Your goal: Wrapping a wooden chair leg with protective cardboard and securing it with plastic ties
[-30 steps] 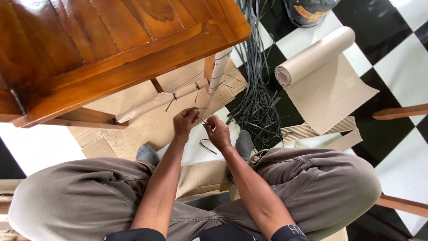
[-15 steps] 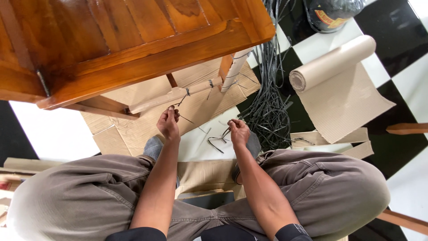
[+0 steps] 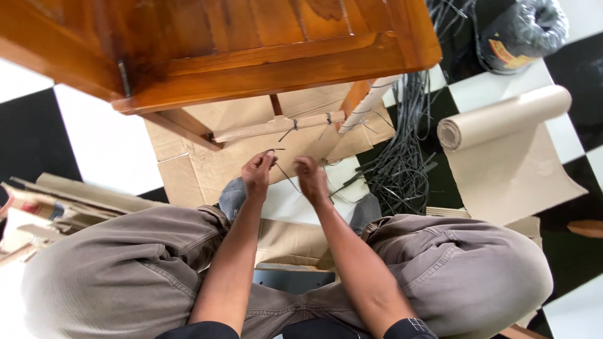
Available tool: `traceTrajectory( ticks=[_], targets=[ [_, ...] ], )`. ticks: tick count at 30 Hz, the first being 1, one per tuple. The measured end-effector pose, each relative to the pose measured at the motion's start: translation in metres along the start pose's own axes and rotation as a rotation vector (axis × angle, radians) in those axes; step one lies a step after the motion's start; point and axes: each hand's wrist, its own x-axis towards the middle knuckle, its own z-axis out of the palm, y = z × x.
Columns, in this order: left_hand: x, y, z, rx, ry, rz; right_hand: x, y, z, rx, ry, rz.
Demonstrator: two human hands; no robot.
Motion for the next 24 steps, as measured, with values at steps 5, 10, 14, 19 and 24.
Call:
traceTrajectory(
  ticks=[5, 10, 14, 19, 24],
  targets=[
    [-0.001, 0.0, -0.014, -0.031, -0.035, -0.089, -0.001, -0.009, 0.043, 0.21, -0.228, 0.013],
    [0.0, 0.013, -0.024, 0.014, -0.065, -0.085, -0.012, -0.029, 0.046, 0.488, -0.23, 0.083],
    [0.007, 0.022, -0.036, 0.159, -0.018, 0.054, -0.005, -0.021, 0.058, 0.555, -0.068, 0.016],
    [0.017, 0.044, -0.036, 0.338, 0.052, 0.147, -0.009, -0.023, 0.054, 0.598, -0.042, 0.117],
    [0.037, 0.068, -0.014, 0.666, 0.072, 0.728, -0.001, -0.004, 0.05, 0.57, 0.159, 0.351]
  ],
)
